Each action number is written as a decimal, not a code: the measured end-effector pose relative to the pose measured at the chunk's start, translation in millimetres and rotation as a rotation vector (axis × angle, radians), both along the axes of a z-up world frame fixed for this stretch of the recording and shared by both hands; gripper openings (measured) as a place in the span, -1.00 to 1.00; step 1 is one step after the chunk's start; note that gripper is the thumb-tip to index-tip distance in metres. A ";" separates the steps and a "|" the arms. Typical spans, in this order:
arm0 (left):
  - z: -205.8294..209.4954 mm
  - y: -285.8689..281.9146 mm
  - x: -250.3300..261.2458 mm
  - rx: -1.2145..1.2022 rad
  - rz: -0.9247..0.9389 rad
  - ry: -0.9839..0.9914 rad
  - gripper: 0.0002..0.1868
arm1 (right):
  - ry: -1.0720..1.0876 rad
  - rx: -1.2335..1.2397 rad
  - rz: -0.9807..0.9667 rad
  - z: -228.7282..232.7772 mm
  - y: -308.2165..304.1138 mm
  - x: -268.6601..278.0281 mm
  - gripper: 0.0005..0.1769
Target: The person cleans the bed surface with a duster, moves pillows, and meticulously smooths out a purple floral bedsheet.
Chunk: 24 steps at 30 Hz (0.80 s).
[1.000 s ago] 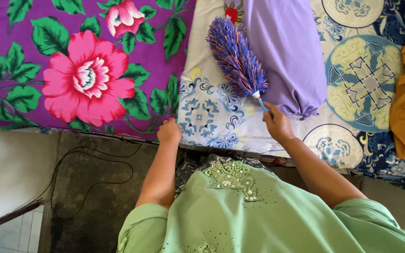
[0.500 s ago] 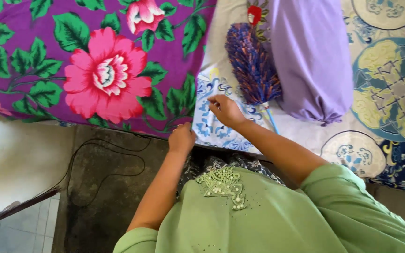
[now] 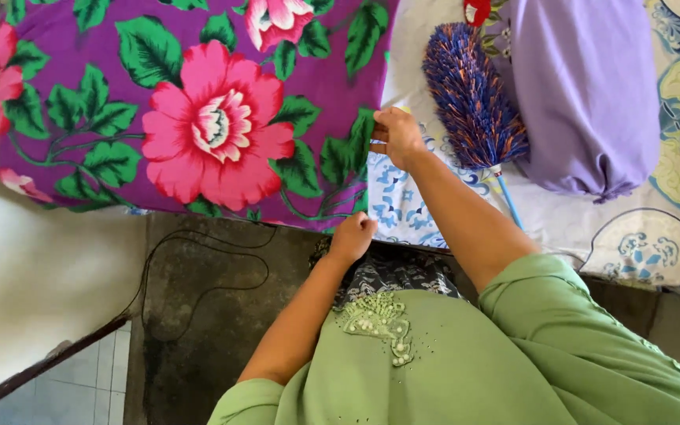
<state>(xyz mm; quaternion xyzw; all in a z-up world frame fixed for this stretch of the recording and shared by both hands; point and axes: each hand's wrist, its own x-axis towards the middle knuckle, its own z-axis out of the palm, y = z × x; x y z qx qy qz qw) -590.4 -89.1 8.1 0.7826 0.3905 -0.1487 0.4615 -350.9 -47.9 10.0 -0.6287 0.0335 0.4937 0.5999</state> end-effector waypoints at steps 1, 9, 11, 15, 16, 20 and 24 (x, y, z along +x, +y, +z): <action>-7.7 -2.4 2.4 -0.337 0.252 -0.067 -0.61 | 0.033 0.014 -0.036 2.6 -2.9 -2.5 -0.77; 4.1 14.5 48.0 -1.521 1.414 -0.510 0.00 | 0.047 0.057 -0.064 31.3 -6.7 -21.0 -0.60; -45.0 22.2 59.7 -1.544 1.785 -0.815 -0.41 | 0.029 0.059 -0.008 35.6 -9.0 -19.8 -0.61; -48.1 24.9 60.1 -1.336 1.997 -0.929 -0.77 | 0.005 0.055 0.005 35.6 -13.5 -16.7 -0.65; -43.2 14.7 59.6 -1.313 1.980 -0.861 -0.76 | -0.021 0.010 0.010 35.7 -14.0 -18.7 -0.64; -82.1 -19.8 57.7 -1.306 1.864 -0.656 -0.67 | -0.164 -0.142 0.087 7.2 -16.1 -27.6 -0.62; -61.5 -24.1 57.8 -1.301 1.787 -0.623 -0.61 | -0.502 -0.329 0.474 -6.0 -42.8 -54.6 -0.15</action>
